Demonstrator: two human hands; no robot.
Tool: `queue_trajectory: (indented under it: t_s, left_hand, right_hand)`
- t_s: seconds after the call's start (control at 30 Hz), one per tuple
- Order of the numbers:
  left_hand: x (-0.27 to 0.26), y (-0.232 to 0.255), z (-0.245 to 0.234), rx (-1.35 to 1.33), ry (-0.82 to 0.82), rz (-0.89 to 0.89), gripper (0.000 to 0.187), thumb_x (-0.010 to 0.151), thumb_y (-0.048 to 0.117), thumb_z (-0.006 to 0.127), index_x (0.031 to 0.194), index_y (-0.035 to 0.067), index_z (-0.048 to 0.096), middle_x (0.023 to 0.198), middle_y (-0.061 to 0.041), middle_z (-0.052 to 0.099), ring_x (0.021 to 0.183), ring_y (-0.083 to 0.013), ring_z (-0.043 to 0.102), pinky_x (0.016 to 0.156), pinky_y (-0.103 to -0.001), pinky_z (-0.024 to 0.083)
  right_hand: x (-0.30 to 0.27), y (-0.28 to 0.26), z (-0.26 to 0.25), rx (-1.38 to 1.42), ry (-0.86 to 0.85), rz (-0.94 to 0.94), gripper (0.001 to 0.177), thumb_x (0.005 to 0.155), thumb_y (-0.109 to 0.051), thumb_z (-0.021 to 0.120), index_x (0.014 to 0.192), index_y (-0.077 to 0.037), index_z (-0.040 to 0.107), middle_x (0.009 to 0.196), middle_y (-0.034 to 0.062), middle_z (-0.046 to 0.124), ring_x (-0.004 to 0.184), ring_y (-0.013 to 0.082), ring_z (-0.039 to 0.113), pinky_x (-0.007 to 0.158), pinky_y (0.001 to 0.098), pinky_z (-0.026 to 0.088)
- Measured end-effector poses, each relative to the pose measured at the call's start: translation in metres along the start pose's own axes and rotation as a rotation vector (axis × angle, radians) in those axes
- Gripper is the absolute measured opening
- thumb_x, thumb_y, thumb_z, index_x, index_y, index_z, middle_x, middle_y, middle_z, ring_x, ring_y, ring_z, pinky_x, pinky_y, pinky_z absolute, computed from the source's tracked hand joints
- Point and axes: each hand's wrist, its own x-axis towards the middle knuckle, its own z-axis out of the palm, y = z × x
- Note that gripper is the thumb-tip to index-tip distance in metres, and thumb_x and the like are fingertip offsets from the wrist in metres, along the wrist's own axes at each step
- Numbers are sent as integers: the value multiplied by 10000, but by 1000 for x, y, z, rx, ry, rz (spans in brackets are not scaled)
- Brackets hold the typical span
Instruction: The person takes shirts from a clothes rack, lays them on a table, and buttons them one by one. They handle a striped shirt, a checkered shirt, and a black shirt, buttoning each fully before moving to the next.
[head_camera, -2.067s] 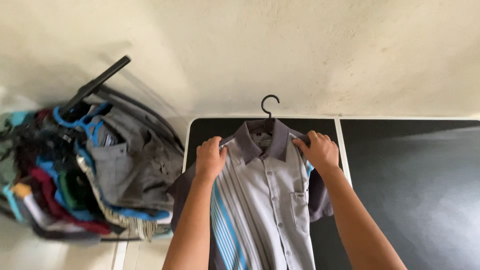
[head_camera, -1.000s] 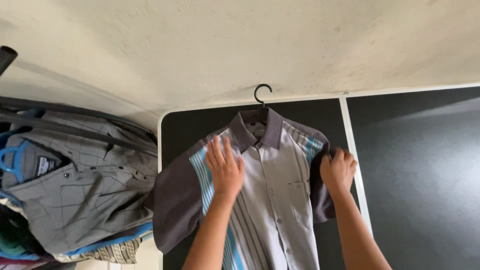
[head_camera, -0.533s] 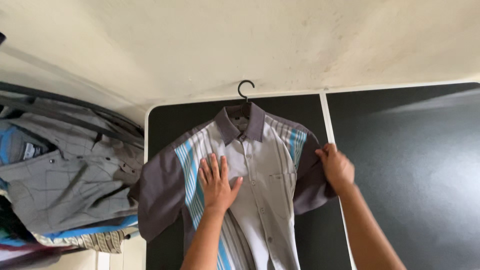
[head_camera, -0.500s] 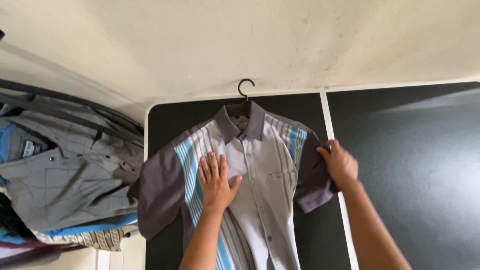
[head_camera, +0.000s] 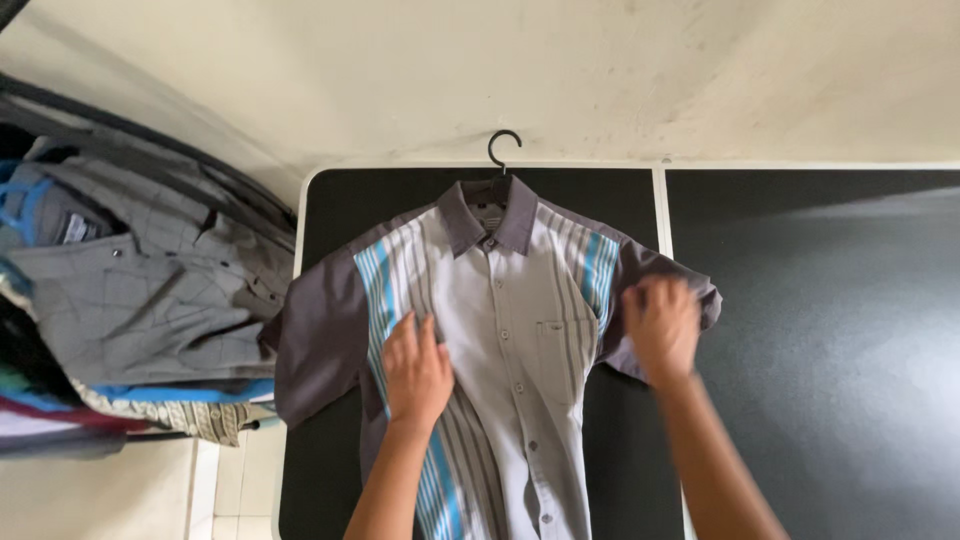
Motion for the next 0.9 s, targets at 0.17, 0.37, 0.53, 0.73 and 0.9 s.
queue_trajectory:
  t_s: [0.17,0.37,0.53,0.73,0.9]
  left_hand:
    - [-40,-13,-27,174,116,-113,524,924,209,646,1398,34,507,1427,-233,480,1317,-405,479,1115,-527,383]
    - [-37,-22,-35,167,-53,-468,681,864,277,692,1426,0,424,1384,-272,445,1199,-442,495,944,-530,483]
    - [-46,-36,-23,17,-152,-507,497,947,103,625,1405,33,445,1321,-252,477,1191,-426,522,847,-424,608]
    - [-48,-56,-18,-33,-50,-360,525,851,-7,640,1344,117,507,1260,-163,508,1170,-383,535,867,-432,590]
    - [-47,-61,-22,-36,-67,-335,515,887,-31,624,1357,151,522,1271,-134,516,1174,-366,545,865,-426,596]
  right_hand:
    - [-90,-48,10,194,-91,109,294,1003,-349,613,1068,-65,653,1054,156,686,962,359,681,810,463,552]
    - [-114,-43,61,577,-30,341,251,1013,-256,605,1125,-31,600,1017,152,683,891,319,671,788,435,533]
    - [-119,-36,90,1048,-31,475,339,918,-130,723,1159,-6,519,893,60,610,796,137,590,739,293,501]
    - [-105,-41,68,1241,-400,797,402,840,-191,815,1098,-9,566,765,10,577,619,121,502,531,299,424]
    - [-95,-44,52,1057,-596,738,455,887,-349,780,1005,87,729,681,18,528,564,156,461,520,341,384]
